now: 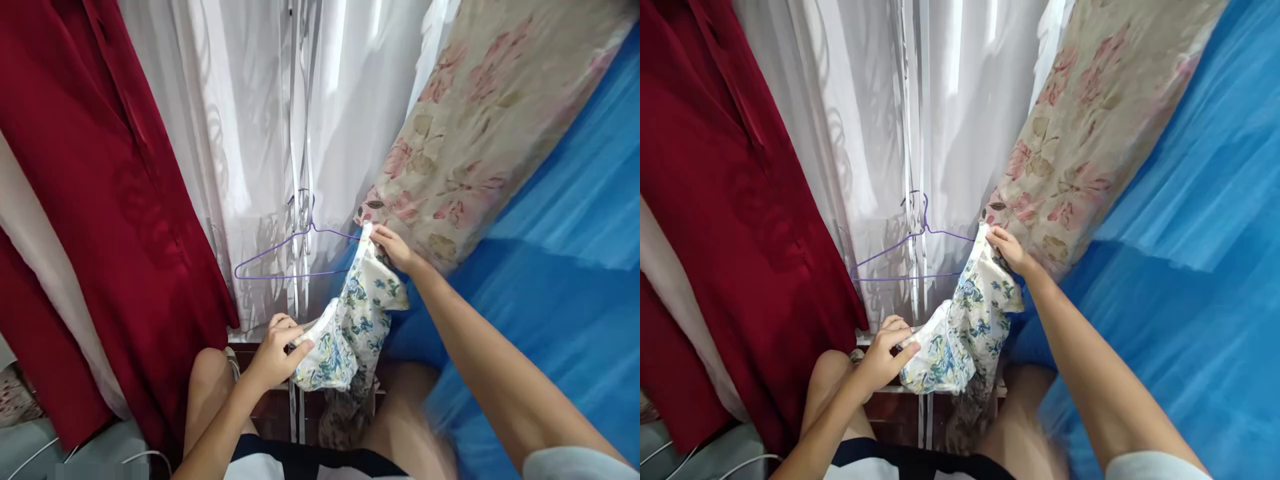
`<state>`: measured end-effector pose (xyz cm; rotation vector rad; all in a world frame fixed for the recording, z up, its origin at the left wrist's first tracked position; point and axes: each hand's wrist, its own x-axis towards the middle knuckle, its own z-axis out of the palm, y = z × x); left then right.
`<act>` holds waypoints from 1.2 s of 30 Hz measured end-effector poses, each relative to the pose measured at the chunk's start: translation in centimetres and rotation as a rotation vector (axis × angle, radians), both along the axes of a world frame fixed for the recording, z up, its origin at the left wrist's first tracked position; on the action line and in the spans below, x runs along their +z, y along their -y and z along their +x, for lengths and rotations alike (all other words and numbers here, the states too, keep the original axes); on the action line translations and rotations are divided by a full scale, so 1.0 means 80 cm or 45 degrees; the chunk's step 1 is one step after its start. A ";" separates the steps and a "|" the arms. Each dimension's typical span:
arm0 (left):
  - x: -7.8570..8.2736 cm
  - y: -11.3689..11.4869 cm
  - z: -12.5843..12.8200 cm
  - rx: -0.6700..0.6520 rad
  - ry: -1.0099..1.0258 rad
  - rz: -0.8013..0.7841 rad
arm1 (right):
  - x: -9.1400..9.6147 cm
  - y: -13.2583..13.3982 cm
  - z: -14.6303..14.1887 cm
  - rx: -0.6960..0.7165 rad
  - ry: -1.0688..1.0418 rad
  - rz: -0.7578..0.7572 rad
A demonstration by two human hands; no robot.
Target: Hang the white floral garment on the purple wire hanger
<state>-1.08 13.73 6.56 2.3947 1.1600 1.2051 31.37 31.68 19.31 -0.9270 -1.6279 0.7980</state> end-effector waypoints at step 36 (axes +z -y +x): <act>0.139 -0.147 -0.156 0.318 0.498 0.100 | -0.014 0.094 -0.079 0.409 -0.603 -0.815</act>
